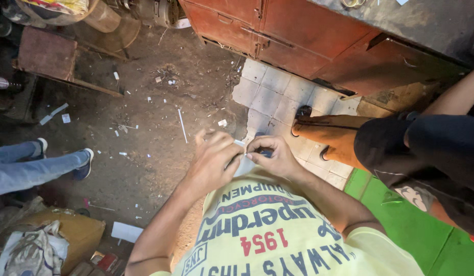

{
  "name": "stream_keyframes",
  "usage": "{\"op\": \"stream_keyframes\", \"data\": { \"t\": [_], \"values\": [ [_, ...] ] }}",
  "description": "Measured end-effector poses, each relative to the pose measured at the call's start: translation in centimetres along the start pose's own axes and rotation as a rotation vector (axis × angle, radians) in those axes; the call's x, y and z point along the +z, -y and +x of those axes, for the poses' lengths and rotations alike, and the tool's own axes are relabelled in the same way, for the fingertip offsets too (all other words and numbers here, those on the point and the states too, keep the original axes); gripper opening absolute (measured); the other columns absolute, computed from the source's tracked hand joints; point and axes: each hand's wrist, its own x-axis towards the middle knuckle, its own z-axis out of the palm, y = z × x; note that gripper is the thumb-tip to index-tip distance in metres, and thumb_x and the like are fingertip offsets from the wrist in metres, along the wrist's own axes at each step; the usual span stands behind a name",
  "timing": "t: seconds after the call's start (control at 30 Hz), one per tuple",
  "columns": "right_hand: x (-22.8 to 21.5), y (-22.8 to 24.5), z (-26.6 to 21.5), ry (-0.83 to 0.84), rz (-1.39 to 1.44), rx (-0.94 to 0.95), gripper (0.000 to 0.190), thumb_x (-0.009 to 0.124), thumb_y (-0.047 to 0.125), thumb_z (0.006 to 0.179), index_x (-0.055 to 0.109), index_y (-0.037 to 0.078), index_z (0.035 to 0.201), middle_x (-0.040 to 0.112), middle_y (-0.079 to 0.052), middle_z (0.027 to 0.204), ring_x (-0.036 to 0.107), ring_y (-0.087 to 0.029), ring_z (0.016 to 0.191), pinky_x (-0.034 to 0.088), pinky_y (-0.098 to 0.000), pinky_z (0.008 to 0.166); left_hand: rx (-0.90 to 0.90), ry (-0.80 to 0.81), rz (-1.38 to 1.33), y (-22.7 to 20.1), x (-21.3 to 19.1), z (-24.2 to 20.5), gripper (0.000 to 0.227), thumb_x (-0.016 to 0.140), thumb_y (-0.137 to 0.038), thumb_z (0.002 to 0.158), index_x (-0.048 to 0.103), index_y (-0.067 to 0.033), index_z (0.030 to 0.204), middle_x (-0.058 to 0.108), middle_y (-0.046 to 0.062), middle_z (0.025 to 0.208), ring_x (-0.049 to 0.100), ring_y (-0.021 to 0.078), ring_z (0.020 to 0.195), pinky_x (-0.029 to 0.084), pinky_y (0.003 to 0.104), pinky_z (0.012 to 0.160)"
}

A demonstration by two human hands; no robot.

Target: The person cuts white insulating strips with scissors, folds them, and inserts them into a metal component on a workbench. The person repeats this process multiple times, handling the strips and the component by hand.

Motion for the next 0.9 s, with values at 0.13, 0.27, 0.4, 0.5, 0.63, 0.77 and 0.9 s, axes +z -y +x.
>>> {"op": "stream_keyframes", "data": {
  "t": [0.13,0.27,0.4,0.5,0.63,0.77,0.9],
  "values": [
    [-0.2,0.3,0.4,-0.011,0.161,0.1,0.009,0.073,0.005,0.093,0.073,-0.002,0.099,0.072,-0.003,0.097,0.066,-0.009,0.092,0.055,-0.0255,0.083,-0.039,-0.005,-0.074,0.4,0.4,0.4,0.013,0.07,-0.014,0.086,0.071,-0.0068,0.097,0.064,0.008,0.093,0.06,0.0241,0.107,0.027,0.053,0.109],
    [-2.0,0.4,1.0,0.119,0.451,0.255,0.014,0.072,0.003,0.091,0.075,-0.004,0.103,0.074,-0.006,0.101,0.069,-0.013,0.094,0.055,-0.0279,0.086,-0.004,-0.027,-0.062,0.5,0.0,0.1,0.014,0.07,-0.014,0.086,0.071,-0.007,0.098,0.065,0.008,0.096,0.061,0.0248,0.108,0.028,0.051,0.109],
    [-2.0,-0.1,0.9,0.076,0.401,0.23,0.013,0.076,0.001,0.09,0.075,-0.005,0.101,0.074,-0.007,0.098,0.069,-0.013,0.092,0.056,-0.0294,0.085,-0.02,-0.013,-0.023,0.3,-0.2,0.0,0.012,0.069,-0.014,0.086,0.072,-0.0074,0.096,0.066,0.007,0.093,0.062,0.0235,0.107,0.028,0.051,0.108],
    [-1.3,-0.3,0.4,0.013,0.227,0.114,0.012,0.077,0.002,0.09,0.075,-0.004,0.1,0.073,-0.006,0.099,0.068,-0.012,0.093,0.055,-0.0281,0.085,-0.059,0.012,-0.022,0.3,0.0,0.1,0.014,0.068,-0.014,0.087,0.073,-0.0068,0.099,0.067,0.008,0.095,0.062,0.0225,0.106,0.027,0.052,0.109],
    [-0.8,0.0,0.1,-0.042,-0.062,-0.052,0.008,0.075,0.003,0.093,0.074,-0.002,0.099,0.073,-0.007,0.096,0.066,-0.011,0.089,0.053,-0.0263,0.081,-0.04,0.001,-0.121,0.3,0.6,0.3,0.017,0.068,-0.015,0.086,0.073,-0.0064,0.101,0.07,0.008,0.1,0.062,0.0232,0.112,0.024,0.054,0.112],
    [-1.7,0.8,0.3,0.092,0.285,0.144,0.011,0.074,0.003,0.093,0.075,-0.003,0.102,0.072,-0.006,0.102,0.067,-0.011,0.095,0.054,-0.027,0.086,-0.047,-0.004,-0.122,0.5,0.6,0.2,0.018,0.068,-0.014,0.086,0.072,-0.0058,0.101,0.068,0.01,0.103,0.062,0.025,0.113,0.027,0.052,0.112],
    [-2.3,0.9,0.7,0.077,0.355,0.219,0.015,0.075,0.002,0.089,0.076,-0.004,0.103,0.075,-0.007,0.1,0.07,-0.012,0.091,0.057,-0.0276,0.084,-0.045,0.007,-0.084,0.4,0.3,-0.1,0.015,0.069,-0.013,0.085,0.072,-0.0065,0.099,0.067,0.01,0.101,0.062,0.0251,0.112,0.027,0.053,0.11]
  ]
}}
